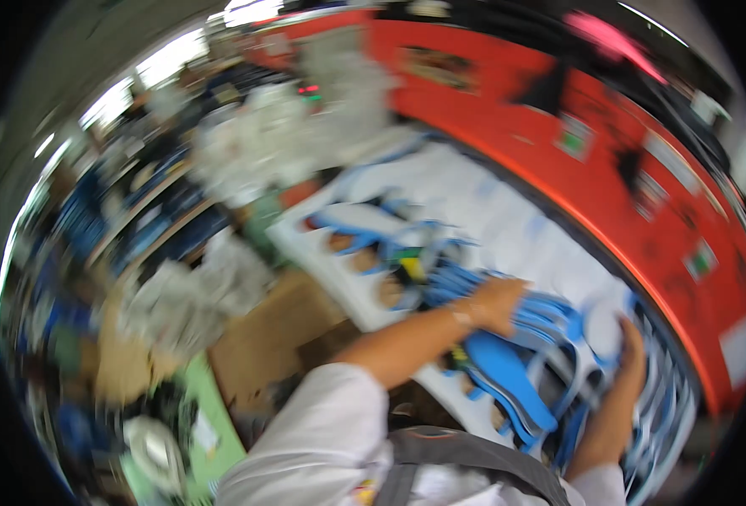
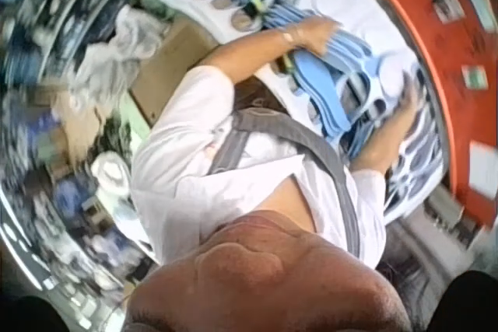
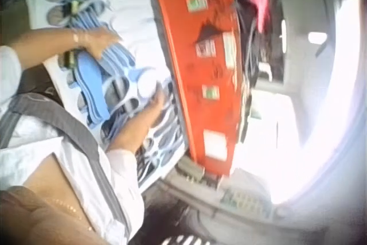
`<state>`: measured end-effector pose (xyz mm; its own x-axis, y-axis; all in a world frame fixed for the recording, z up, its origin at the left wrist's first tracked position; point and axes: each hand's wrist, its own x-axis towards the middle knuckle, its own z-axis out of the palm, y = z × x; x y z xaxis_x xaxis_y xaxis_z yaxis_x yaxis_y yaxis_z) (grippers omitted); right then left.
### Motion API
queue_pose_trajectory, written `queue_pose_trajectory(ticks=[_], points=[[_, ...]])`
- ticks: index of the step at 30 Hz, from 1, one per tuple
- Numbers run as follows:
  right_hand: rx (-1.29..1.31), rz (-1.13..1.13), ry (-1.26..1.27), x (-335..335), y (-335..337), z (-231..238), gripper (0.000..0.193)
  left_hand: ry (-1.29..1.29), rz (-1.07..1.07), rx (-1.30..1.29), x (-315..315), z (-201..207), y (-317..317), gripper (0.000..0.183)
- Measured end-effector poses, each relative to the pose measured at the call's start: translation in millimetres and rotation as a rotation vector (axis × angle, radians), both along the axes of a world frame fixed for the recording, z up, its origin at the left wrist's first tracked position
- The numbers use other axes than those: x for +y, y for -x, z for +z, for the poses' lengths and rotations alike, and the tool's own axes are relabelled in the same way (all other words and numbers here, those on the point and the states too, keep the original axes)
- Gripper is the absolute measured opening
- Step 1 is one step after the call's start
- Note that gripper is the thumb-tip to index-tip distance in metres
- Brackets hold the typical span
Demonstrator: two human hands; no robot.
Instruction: Using an industrial press and a metal die to cut out shoe insole parts from a white material sheet.
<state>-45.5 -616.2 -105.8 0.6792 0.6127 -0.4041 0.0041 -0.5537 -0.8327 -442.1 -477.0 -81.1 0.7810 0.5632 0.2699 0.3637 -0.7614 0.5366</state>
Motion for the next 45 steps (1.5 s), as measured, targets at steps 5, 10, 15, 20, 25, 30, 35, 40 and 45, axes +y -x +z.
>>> queue_pose_trajectory(ticks=[5,10,15,20,25,30,35,40,45], points=[[0.602,-0.178,-0.528,58.2,-44.5,-18.8,0.046,-0.214,-0.348,0.390,59.9,83.5,-82.3,0.061],[0.901,-0.160,-0.780,51.1,-50.3,-10.6,0.044,-0.801,-0.868,0.494,54.5,115.7,-204.0,0.053],[0.867,-0.183,-0.852,45.1,-50.1,-16.5,0.029,-0.878,-1.052,0.666,30.5,92.0,-310.4,0.051],[0.728,-0.201,-0.761,31.4,-67.6,-24.8,0.016,-0.817,-1.200,0.678,27.4,99.7,-335.6,0.052],[0.450,-0.334,-0.469,23.5,-61.9,-21.6,0.014,-0.816,-1.125,0.374,35.1,104.1,-277.3,0.040],[-0.068,-0.312,-0.265,38.3,-63.0,-33.8,0.032,-0.546,-0.877,0.325,-4.4,141.1,-176.6,0.053],[-0.802,-0.363,-0.165,117.6,-48.8,-15.9,0.063,-0.339,-0.679,0.260,5.6,126.6,-103.6,0.082],[0.272,-0.192,-0.219,172.1,-32.9,11.0,0.070,0.008,-0.236,0.412,29.5,74.9,-60.8,0.098],[0.351,-0.351,-0.267,185.9,-44.7,-10.4,0.055,0.081,-0.164,0.456,41.7,120.2,-93.9,0.092]])
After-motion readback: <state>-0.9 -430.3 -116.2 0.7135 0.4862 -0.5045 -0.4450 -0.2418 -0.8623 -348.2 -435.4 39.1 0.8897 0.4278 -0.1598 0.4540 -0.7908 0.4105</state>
